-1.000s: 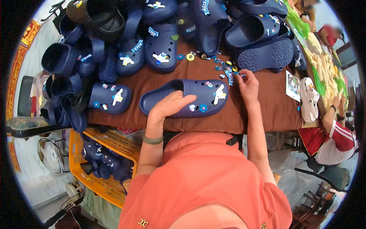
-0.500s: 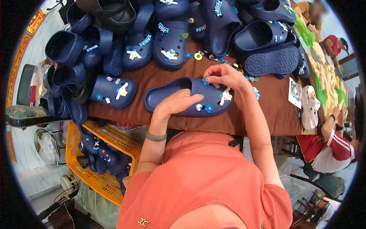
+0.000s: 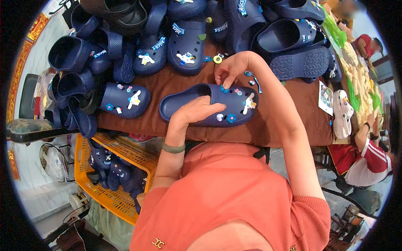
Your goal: Decorating blue clogs by inserting small jibbitz charms into the holes.
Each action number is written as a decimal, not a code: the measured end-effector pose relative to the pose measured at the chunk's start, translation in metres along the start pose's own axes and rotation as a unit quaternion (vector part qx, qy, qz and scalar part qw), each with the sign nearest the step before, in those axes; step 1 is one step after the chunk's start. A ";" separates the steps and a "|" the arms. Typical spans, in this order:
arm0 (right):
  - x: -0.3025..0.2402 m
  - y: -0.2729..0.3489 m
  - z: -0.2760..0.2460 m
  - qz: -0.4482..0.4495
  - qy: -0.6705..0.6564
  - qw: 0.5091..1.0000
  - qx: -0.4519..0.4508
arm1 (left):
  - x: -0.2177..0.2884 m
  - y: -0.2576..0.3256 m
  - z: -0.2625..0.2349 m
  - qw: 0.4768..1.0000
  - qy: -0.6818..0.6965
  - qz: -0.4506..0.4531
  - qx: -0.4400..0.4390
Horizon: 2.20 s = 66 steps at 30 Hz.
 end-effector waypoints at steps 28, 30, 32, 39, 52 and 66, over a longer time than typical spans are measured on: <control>0.040 0.105 0.077 -0.185 -0.068 0.669 0.716 | -0.008 0.006 -0.010 0.991 0.093 -0.015 0.096; 0.047 0.101 0.075 -0.265 -0.150 0.641 0.704 | 0.004 0.009 -0.006 0.994 0.091 -0.013 0.060; 0.041 0.103 0.076 -0.318 -0.166 0.603 0.713 | 0.018 0.012 -0.004 0.993 0.085 0.000 0.082; 0.019 0.095 0.080 -0.421 -0.269 0.607 0.619 | 0.092 0.017 -0.011 0.893 0.329 0.203 0.229; 0.028 0.124 0.094 -0.592 -0.412 0.480 0.500 | 0.174 0.077 0.047 0.764 -0.281 0.350 0.463; 0.012 0.151 0.134 -0.408 -0.160 0.599 0.670 | 0.076 0.010 -0.010 0.872 0.405 0.189 0.199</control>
Point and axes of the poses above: each hand's wrist, its own y-axis away from the middle knuckle, its own z-axis out of the palm, x = y × z, the point moved 7 cm from there along -y, towards the middle knuckle, and after that the axes turned 7 degrees about -z, right-handed, at the moved point
